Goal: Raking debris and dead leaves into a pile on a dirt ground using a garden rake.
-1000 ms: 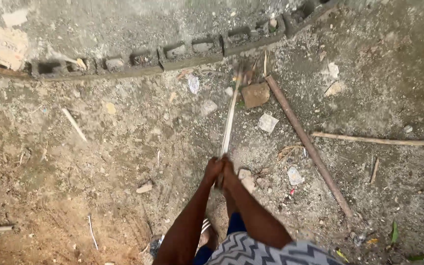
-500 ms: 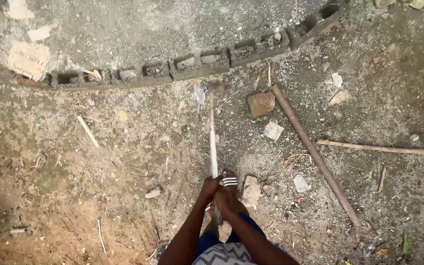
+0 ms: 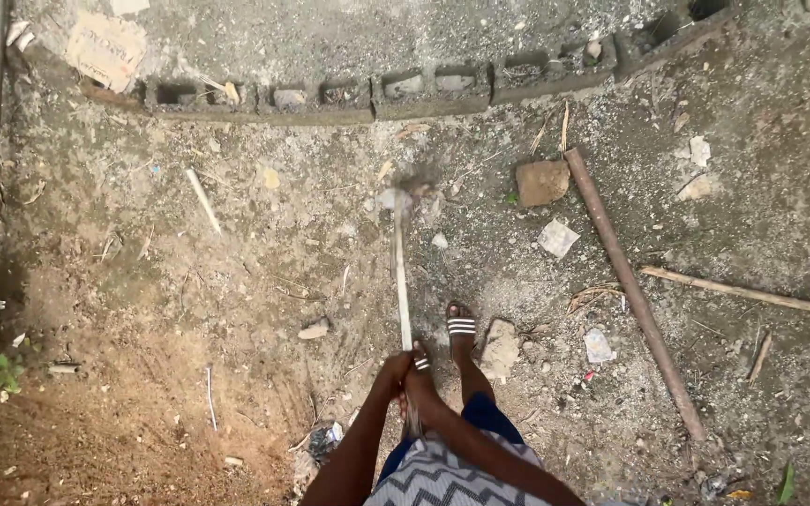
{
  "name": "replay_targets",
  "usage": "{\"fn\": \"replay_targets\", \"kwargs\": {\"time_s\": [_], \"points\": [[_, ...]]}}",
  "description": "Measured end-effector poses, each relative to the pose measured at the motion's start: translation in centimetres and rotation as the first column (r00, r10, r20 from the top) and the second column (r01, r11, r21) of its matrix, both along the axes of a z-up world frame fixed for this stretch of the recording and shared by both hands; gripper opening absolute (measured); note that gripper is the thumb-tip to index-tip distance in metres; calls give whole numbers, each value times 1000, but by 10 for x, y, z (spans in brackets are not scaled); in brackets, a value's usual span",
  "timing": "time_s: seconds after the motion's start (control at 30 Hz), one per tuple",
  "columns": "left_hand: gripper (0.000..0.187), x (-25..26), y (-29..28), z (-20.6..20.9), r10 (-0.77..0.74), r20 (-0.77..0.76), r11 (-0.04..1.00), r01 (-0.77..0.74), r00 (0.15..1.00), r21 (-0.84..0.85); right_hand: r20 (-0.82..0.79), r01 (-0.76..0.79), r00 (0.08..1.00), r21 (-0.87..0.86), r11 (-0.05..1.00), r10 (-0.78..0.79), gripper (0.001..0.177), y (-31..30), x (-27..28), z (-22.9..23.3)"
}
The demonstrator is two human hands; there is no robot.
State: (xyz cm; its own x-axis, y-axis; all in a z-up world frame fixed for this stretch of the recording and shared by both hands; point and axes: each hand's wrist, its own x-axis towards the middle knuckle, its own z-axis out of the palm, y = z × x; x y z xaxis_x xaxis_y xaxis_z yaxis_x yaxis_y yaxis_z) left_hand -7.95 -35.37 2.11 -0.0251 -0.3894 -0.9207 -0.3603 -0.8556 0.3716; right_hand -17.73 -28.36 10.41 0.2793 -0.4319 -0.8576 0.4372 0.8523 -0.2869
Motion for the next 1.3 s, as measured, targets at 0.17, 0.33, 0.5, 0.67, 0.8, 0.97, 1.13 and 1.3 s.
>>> {"fn": "replay_targets", "kwargs": {"time_s": [0.17,0.33,0.5,0.67,0.8,0.97,1.13,1.3], "points": [[48,7,9,12,175,75,976,-163,982,-143,-148,-109,985,-162,981,85,38,10,5,-5],[47,-15,-15,28,315,-144,871,-346,938,-348,-640,-592,744,-496,636,193,39,-47,-9,-199],[51,-49,-39,69,373,-552,734,-601,746,-316,-324,-67,942,-443,894,-90,49,-161,-45,-105],[68,-31,-10,1,357,-179,800,-399,917,-447,-278,-110,960,-352,929,8,52,-106,-43,-36],[69,7,17,54,301,147,908,-236,942,-345,-238,-141,969,-343,929,60,54,-33,-5,-12],[61,38,42,25,140,296,936,-30,945,-350,-171,-153,980,-292,944,106,57,38,37,20],[59,27,27,64,187,132,942,-140,973,-307,-124,-152,984,-249,956,125,60,49,55,-29],[35,1,26,33,150,-212,812,-243,966,-531,-574,-178,816,-361,915,-67,46,-12,2,-42]]}}
